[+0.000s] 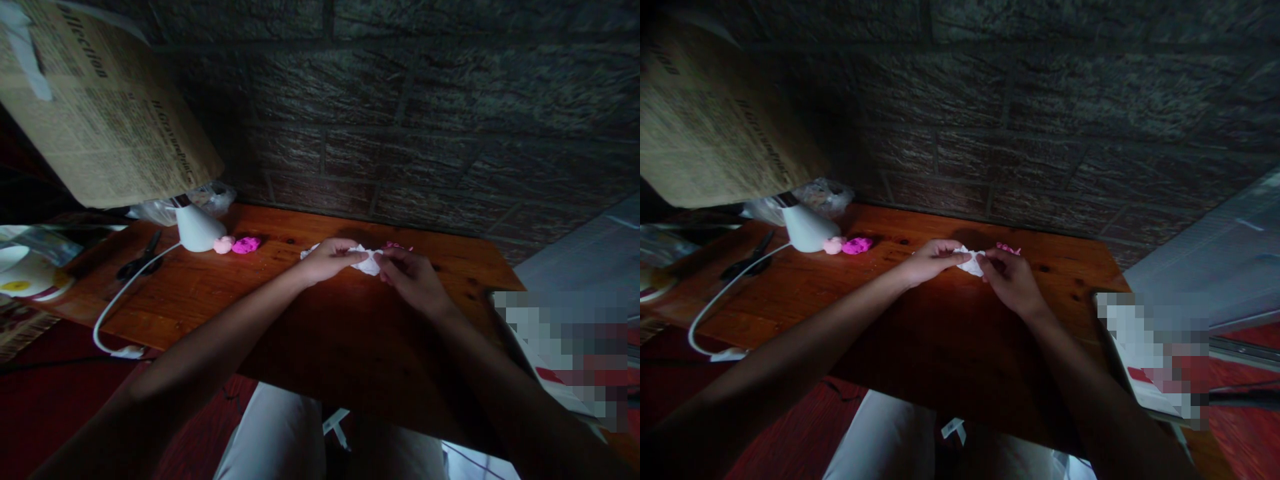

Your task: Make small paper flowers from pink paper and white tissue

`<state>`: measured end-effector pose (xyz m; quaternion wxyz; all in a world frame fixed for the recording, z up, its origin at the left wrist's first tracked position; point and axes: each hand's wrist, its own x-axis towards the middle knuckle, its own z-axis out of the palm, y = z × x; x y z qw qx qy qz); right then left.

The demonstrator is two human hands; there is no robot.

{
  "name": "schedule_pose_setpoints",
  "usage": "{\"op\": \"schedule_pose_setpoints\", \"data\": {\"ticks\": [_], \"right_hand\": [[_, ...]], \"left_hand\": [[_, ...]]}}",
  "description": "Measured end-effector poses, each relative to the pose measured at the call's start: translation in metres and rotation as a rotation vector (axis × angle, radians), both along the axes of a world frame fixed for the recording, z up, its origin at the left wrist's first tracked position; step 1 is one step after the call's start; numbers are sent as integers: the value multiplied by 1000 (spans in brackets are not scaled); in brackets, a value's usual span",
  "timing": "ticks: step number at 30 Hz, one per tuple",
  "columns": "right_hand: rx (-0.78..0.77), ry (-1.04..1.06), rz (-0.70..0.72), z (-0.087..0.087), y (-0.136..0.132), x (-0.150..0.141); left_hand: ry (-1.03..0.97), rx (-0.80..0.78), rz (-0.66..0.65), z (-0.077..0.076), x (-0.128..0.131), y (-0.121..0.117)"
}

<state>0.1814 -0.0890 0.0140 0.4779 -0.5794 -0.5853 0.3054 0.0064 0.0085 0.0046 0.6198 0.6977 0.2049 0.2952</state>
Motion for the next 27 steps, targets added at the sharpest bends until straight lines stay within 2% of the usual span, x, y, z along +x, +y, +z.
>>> {"op": "schedule_pose_setpoints", "data": {"ticks": [8,12,18,21,24,27], "right_hand": [[80,-78,25,4,-2,-3],[47,-54,5,2,-1,-2],[14,-11,-34,2,0,-1],[8,-6,-38,1,0,-1],[-11,4,-3,-1,0,-1],[-18,-27,47,-2,1,-1]], "left_hand": [[43,91,-57,-1,0,-1],[8,72,-70,-1,1,0],[-10,80,0,0,0,6],[30,246,146,3,-9,16],[260,539,272,9,-26,29],[577,681,177,15,-42,38]]}}
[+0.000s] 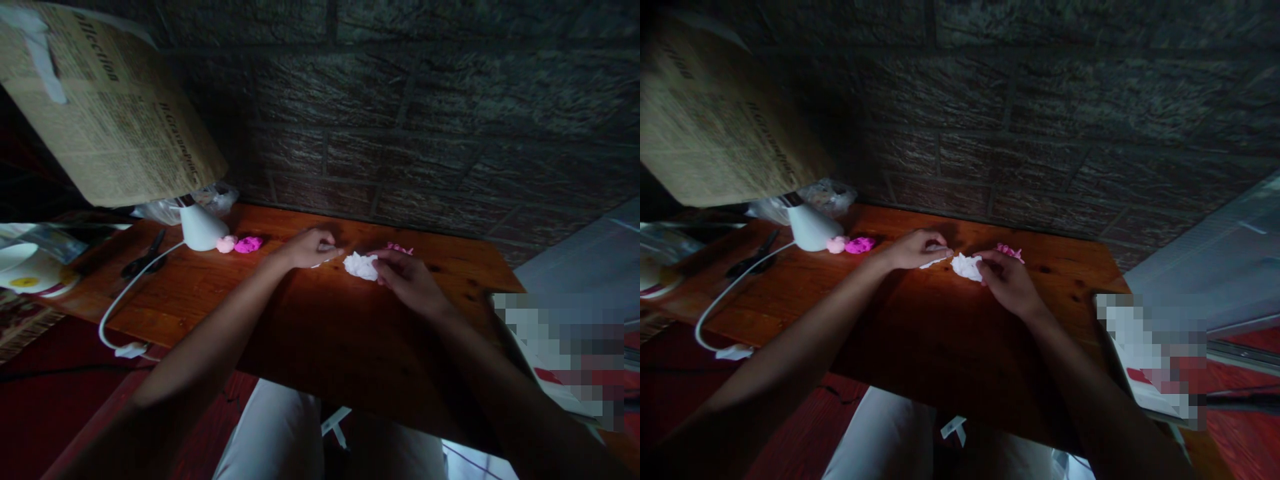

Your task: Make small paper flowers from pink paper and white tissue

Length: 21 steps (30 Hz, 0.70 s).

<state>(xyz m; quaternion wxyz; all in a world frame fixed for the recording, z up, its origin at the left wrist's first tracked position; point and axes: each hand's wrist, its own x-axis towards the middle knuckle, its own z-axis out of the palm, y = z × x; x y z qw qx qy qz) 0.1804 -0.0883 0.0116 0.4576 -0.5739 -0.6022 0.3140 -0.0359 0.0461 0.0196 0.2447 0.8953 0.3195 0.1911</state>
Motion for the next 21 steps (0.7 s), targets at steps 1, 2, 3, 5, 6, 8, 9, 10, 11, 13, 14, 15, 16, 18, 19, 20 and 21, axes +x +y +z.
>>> {"op": "schedule_pose_setpoints", "data": {"ticks": [1,2,3,5,6,8,9,10,11,13,14,15,16,18,19,20,21], "right_hand": [[2,-14,11,0,0,0],[3,-24,20,1,0,-1],[-1,-30,28,1,-1,-2],[-15,-32,46,3,-2,-3],[-24,-33,57,4,-3,-4],[-39,-41,71,5,-4,-5],[-42,-47,68,5,-5,-5],[-38,-51,54,5,-5,-5],[-26,-51,29,5,-5,-5],[20,-22,-46,4,-4,-3],[40,6,-85,3,-3,-3],[54,36,-117,3,-2,-3],[61,64,-138,3,-2,-2],[67,102,-145,4,-2,-2],[69,106,-135,4,-2,-3],[71,106,-127,4,-2,-3],[72,106,-121,4,-2,-3]], "left_hand": [[67,21,-40,1,-3,2],[109,45,-71,1,-6,3],[131,73,-91,1,-7,3],[142,114,-77,-1,-7,4],[143,118,-55,-2,-6,4],[123,100,-28,-4,-4,3],[87,92,-28,-5,-2,2],[30,90,-35,-4,-1,0],[-40,96,-46,-3,1,-2],[-194,138,-78,-1,5,-8],[-251,175,-105,1,7,-11],[-292,217,-136,2,9,-14],[-322,261,-163,3,11,-17],[-348,333,-226,4,14,-23],[-355,359,-255,4,16,-24],[-361,378,-281,3,17,-26],[-368,391,-300,3,17,-27]]}}
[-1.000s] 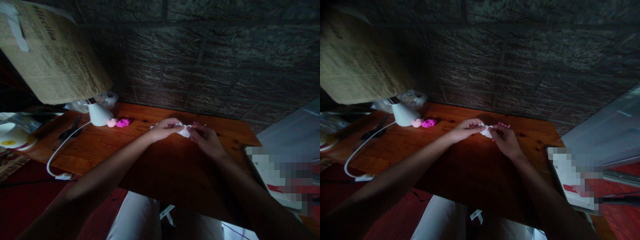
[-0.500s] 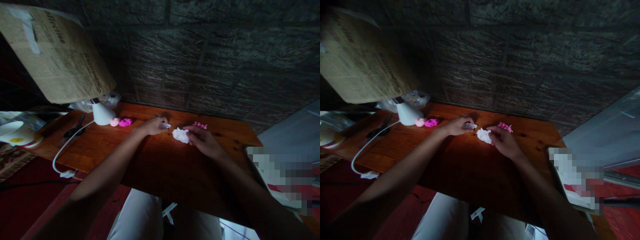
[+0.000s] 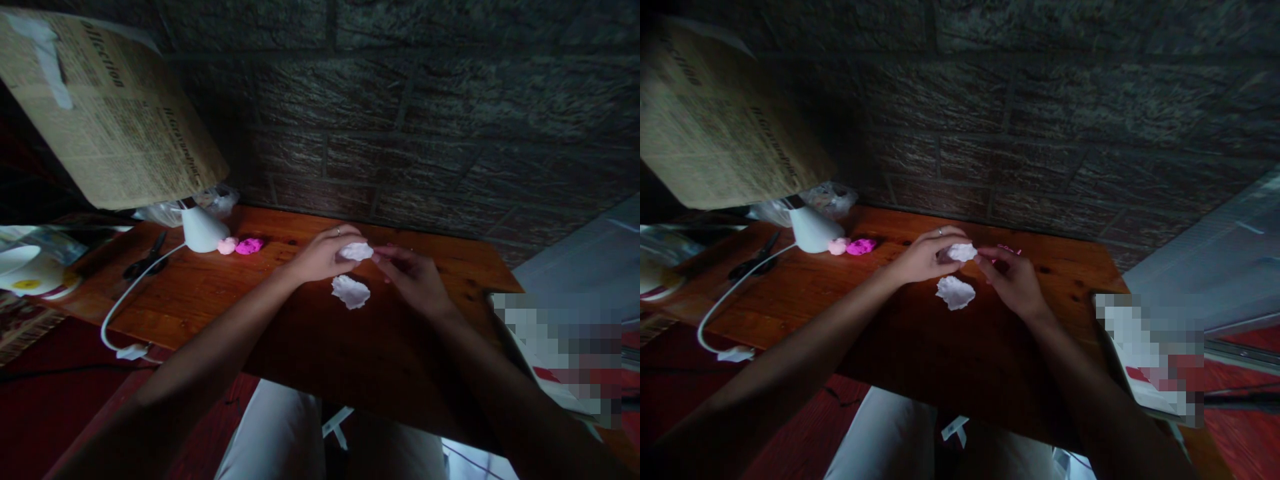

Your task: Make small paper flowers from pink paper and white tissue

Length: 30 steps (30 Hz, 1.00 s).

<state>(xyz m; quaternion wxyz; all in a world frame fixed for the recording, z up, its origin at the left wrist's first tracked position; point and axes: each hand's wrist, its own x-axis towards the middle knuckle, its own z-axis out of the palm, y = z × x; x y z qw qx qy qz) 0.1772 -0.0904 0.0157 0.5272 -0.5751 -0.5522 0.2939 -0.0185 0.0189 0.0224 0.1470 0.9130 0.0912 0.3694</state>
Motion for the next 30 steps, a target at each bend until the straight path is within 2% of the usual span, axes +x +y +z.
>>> {"op": "schedule_pose_setpoints", "data": {"ticks": [9,15,25,30], "right_hand": [[-11,95,-29,-2,1,-3],[-104,166,-13,-1,0,-5],[-78,-28,130,3,-2,-2],[-49,-164,50,-2,-1,-7]], "left_hand": [[5,-72,-21,1,5,-11],[26,-75,-32,-1,9,-17],[-23,-36,10,-1,12,-21],[-3,-4,18,-3,14,-24]]}}
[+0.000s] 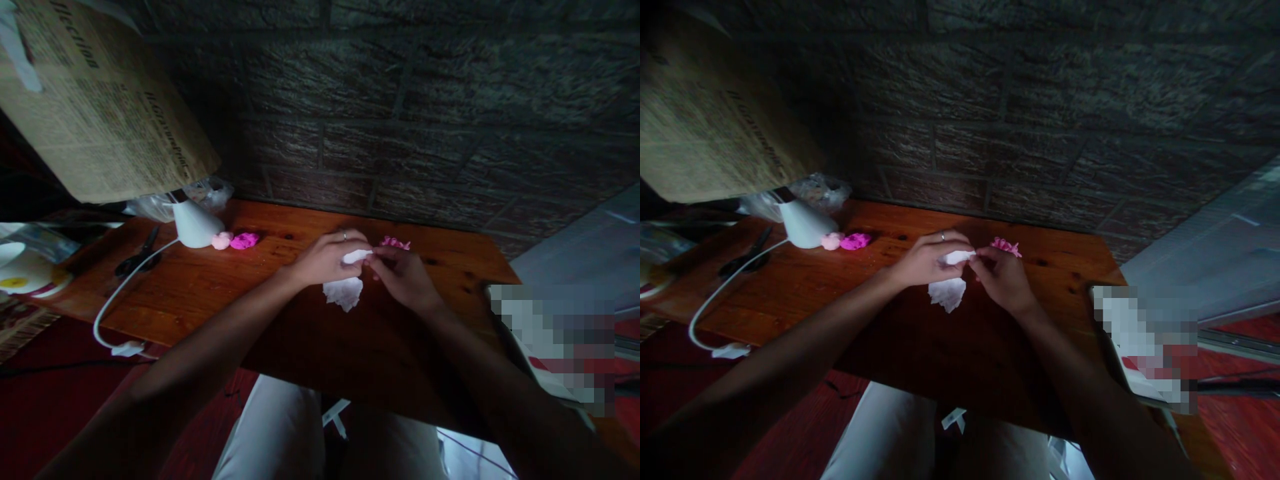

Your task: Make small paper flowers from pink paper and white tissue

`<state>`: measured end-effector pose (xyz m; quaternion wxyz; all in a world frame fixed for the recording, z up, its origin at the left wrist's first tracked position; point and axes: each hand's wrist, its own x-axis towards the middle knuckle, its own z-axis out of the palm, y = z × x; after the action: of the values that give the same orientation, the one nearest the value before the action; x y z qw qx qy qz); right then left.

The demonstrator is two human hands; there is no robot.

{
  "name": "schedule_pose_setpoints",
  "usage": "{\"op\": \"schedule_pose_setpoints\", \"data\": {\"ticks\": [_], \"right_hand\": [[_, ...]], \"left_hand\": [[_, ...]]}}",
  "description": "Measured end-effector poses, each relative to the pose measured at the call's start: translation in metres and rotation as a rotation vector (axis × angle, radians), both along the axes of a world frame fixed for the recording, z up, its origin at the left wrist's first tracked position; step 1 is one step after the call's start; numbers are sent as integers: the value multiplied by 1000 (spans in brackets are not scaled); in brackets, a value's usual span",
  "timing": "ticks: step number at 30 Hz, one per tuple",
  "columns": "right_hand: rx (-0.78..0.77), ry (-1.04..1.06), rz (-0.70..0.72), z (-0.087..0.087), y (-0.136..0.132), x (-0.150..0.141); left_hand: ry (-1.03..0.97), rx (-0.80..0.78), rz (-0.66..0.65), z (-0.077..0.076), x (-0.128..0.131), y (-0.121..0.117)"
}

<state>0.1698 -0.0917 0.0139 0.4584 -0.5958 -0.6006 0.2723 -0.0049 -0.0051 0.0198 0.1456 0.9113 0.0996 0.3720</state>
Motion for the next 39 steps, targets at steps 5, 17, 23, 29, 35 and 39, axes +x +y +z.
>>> {"op": "schedule_pose_setpoints", "data": {"ticks": [5,17,23,29,35,39], "right_hand": [[9,-64,-105,-2,0,0],[4,196,-47,-4,3,7],[3,259,-84,-1,4,10],[-18,368,-133,8,1,8],[51,426,-152,17,-3,7],[78,421,-134,18,-4,4]], "left_hand": [[18,-2,73,4,-5,7],[476,-194,320,1,-24,41],[310,-508,-184,5,-17,23],[365,-770,-327,-4,-11,22],[11,-1053,-330,-1,-7,20],[-78,-1078,-359,1,-6,21]]}}
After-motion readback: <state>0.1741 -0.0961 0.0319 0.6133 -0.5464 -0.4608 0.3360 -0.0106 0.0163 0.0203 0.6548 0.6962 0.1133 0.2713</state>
